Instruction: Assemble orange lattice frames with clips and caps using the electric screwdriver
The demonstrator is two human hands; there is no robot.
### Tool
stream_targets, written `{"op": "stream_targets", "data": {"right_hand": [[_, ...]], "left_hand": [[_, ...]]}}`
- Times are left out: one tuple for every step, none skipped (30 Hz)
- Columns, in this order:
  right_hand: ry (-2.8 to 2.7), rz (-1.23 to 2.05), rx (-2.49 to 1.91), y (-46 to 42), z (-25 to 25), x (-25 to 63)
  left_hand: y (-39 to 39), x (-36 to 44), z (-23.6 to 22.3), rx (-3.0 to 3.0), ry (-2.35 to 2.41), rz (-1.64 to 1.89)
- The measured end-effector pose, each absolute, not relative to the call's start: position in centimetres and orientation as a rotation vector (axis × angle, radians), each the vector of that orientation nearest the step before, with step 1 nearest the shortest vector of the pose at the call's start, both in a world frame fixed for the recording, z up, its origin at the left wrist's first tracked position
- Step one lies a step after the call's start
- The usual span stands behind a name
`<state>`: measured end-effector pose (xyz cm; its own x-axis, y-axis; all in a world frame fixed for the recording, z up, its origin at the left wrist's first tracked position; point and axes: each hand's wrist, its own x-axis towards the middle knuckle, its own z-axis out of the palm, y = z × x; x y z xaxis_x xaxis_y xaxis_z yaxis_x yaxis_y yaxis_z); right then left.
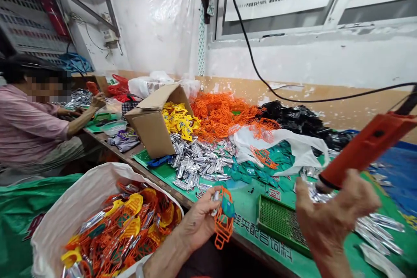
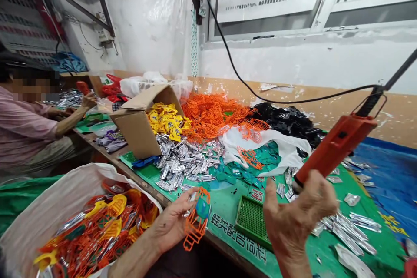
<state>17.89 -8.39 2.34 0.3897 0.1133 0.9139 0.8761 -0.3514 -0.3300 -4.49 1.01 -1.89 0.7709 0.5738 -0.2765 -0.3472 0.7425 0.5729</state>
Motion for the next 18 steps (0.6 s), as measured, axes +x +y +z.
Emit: {"op": "stream_targets", "data": {"right_hand": [[-0.977, -1.04, -1.726, -7.9, 1.8, 17.5], [-1.079, -0.983, -1.714, -7.4, 1.1, 17.3], [-1.166, -0.893, -1.707, -6.8, 0.4, 17.3], [-1.232, -0.782, -1.709, -6.2, -0.5, 17.5], [-1.278, -0.667, -1.716, -5.4, -1.3, 17.8], [-1.318, -0.561, -1.725, -4.6, -2.0, 18.1], [-1.356, -0.477, -1.731, -3.7, -2.6, 18.4], [-1.398, -0.41, -1.734, -2.6, -3.0, 18.7], [-1.446, -0.357, -1.736, -1.4, -3.2, 18.8], [-1.499, -0.312, -1.737, -0.1, -3.2, 18.9], [-1.555, -0.259, -1.739, 1.5, -3.1, 18.8], [-1.614, -0.2, -1.742, 3.3, -2.8, 18.5], [-1.673, -0.139, -1.747, 5.3, -2.4, 18.2], [-1.729, -0.078, -1.753, 7.4, -2.0, 17.7], [-1.78, -0.019, -1.757, 9.6, -1.6, 17.1], [-1.825, 0.035, -1.762, 11.9, -1.2, 16.4], [-1.857, 0.076, -1.764, 14.2, -0.8, 15.6], [-1.878, 0.108, -1.765, 16.4, -0.5, 14.7]], "left_hand": [[1.1, -4.9, -1.7, 0.514, 0.458, 0.524], [1.2, -5.2, -1.5, 0.501, 0.461, 0.519], [1.2, -5.5, -1.3, 0.486, 0.471, 0.515], [1.3, -5.7, -1.2, 0.469, 0.491, 0.513], [1.4, -5.9, -1.2, 0.453, 0.518, 0.513], [1.4, -6.0, -1.2, 0.438, 0.548, 0.51], [1.5, -6.1, -1.3, 0.421, 0.57, 0.513], [1.6, -6.2, -1.3, 0.401, 0.578, 0.519], [1.8, -6.2, -1.4, 0.381, 0.573, 0.529], [2.0, -6.3, -1.5, 0.367, 0.56, 0.54], [2.4, -6.3, -1.6, 0.377, 0.548, 0.561], [2.7, -6.3, -1.6, 0.408, 0.544, 0.589], [3.2, -6.3, -1.6, 0.452, 0.551, 0.622], [3.7, -6.3, -1.6, 0.499, 0.567, 0.657], [4.2, -6.3, -1.5, 0.54, 0.586, 0.698], [4.7, -6.3, -1.5, 0.568, 0.603, 0.737], [5.1, -6.3, -1.4, 0.582, 0.618, 0.77], [5.4, -6.3, -1.3, 0.588, 0.631, 0.795]]}}
